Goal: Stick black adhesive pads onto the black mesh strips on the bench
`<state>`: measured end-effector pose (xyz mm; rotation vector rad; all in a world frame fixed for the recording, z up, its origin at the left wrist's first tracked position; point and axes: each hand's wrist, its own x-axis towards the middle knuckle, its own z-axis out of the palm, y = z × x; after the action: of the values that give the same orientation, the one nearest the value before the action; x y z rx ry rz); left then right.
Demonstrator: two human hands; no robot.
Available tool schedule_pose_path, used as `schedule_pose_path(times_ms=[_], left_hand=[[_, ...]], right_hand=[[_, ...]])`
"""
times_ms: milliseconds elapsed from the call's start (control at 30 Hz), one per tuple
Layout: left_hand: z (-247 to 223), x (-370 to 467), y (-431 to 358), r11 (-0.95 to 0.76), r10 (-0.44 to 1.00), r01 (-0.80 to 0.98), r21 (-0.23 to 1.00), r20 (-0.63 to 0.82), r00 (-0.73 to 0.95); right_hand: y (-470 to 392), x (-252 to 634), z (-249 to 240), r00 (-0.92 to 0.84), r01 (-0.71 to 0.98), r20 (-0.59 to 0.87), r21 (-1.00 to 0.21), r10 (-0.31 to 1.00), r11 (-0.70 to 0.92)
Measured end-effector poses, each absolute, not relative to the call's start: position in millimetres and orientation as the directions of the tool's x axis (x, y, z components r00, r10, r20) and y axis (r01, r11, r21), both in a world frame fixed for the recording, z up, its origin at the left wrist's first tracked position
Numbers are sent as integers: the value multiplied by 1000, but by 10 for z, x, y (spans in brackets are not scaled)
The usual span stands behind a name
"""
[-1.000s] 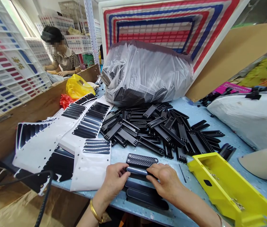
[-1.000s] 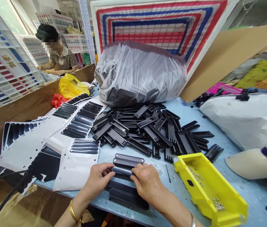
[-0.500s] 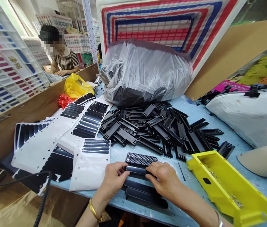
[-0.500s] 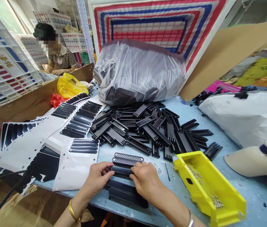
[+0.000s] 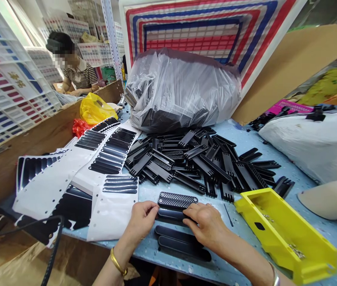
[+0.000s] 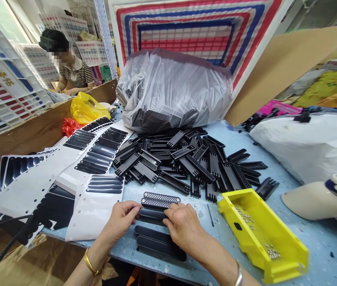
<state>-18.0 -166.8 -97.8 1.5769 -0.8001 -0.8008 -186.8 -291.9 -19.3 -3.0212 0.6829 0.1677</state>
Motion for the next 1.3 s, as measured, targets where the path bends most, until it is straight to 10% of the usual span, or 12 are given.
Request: schedule_pose_path(times_ms=[400, 1300], left_hand=[[-879, -215, -1679, -138, -831, -223, 965, 10, 557], [-956, -153, -1695, -129, -864, 34, 991, -129, 487]], right_hand=[[-2911, -1877, -194, 887, -452, -125, -43, -444, -891], [-2937, -1913, -265, 905, -425, -54, -82, -422, -901]])
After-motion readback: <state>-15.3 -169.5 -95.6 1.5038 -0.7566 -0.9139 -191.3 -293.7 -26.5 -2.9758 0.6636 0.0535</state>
